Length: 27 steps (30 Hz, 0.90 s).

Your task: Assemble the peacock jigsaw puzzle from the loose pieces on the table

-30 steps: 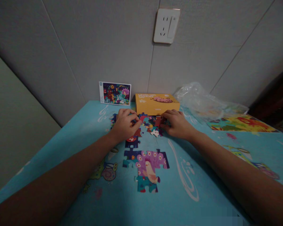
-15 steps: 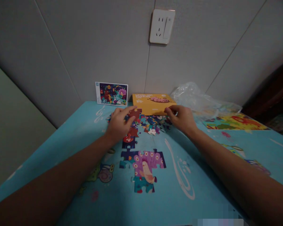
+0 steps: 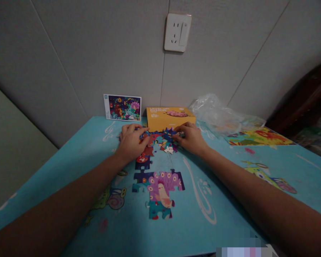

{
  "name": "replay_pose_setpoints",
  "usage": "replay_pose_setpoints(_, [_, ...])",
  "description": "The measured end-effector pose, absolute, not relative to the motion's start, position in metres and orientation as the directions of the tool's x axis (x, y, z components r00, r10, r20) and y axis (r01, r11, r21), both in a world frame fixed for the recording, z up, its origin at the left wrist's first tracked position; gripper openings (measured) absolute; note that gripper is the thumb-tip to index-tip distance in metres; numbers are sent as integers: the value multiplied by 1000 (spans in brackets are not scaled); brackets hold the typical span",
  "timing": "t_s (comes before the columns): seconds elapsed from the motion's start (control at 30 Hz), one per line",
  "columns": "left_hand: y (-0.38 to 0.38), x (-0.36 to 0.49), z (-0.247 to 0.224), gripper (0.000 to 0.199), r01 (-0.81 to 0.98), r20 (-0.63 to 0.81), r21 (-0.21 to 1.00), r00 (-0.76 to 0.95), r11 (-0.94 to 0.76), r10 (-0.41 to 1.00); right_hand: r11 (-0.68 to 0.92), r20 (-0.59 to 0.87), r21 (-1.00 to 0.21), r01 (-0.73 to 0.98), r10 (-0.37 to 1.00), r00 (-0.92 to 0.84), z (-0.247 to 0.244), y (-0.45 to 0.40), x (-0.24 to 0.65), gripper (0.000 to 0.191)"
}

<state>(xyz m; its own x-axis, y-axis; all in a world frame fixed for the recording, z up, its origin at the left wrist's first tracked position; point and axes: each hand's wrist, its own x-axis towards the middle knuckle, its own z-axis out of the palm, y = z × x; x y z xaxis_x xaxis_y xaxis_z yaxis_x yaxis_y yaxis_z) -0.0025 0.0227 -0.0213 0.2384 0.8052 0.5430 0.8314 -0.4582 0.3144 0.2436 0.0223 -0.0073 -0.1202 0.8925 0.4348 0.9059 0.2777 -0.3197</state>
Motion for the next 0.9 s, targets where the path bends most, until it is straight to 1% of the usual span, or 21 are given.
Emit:
replay_pose_setpoints(0.07, [21, -1, -19, 44, 760, 578, 317, 320, -568, 750, 325, 431, -449, 832, 895, -117, -2, 19, 242, 21])
replay_pose_setpoints(0.13, [18, 1, -18, 57, 673, 594, 339, 389, -657, 705, 371, 422, -581, 724, 899, -122, 2, 14, 238, 22])
replay_pose_setpoints(0.2, [15, 4, -17, 63, 580, 619, 361, 436, -730, 653, 425, 421, -657, 623, 892, -164, 5, 8, 234, 23])
replay_pose_setpoints(0.23, [13, 5, -17, 60, 539, 637, 368, 447, -757, 628, 451, 425, -675, 584, 885, -192, 5, 6, 232, 24])
replay_pose_setpoints(0.3, [11, 6, -15, 45, 488, 675, 375, 438, -788, 593, 490, 436, -700, 520, 870, -232, 5, 2, 228, 26])
replay_pose_setpoints(0.4, [9, 7, -11, 19, 453, 705, 364, 438, -814, 559, 502, 463, -770, 394, 864, -195, 2, 2, 225, 28])
replay_pose_setpoints(0.47, [7, 8, -9, 13, 419, 701, 374, 457, -828, 548, 483, 452, -823, 298, 876, -168, 0, 3, 224, 29])
replay_pose_setpoints(0.5, [6, 8, -8, 12, 397, 695, 407, 450, -823, 561, 471, 439, -840, 269, 882, -173, -1, 2, 223, 30])
replay_pose_setpoints(0.57, [3, 11, -7, 12, 349, 659, 528, 407, -775, 632, 456, 406, -852, 256, 886, -225, -1, 1, 222, 30])
replay_pose_setpoints(0.63, [0, 14, -6, 24, 301, 590, 636, 403, -710, 700, 452, 385, -857, 248, 881, -275, -1, -1, 220, 29])
replay_pose_setpoints(0.7, [-3, 16, -4, 30, 282, 534, 676, 450, -681, 716, 437, 378, -880, 188, 882, -282, 0, -2, 218, 33])
replay_pose_setpoints(0.8, [-6, 18, -1, 27, 257, 488, 733, 445, -629, 751, 344, 318, -937, 65, 913, -254, 0, -1, 217, 48])
replay_pose_setpoints(0.83, [-6, 18, 0, 26, 245, 464, 766, 431, -595, 774, 306, 287, -951, 43, 925, -249, 0, -1, 218, 48])
replay_pose_setpoints(0.9, [-7, 16, 1, 25, 226, 414, 812, 426, -538, 804, 260, 243, -965, 39, 939, -242, 1, 0, 218, 41])
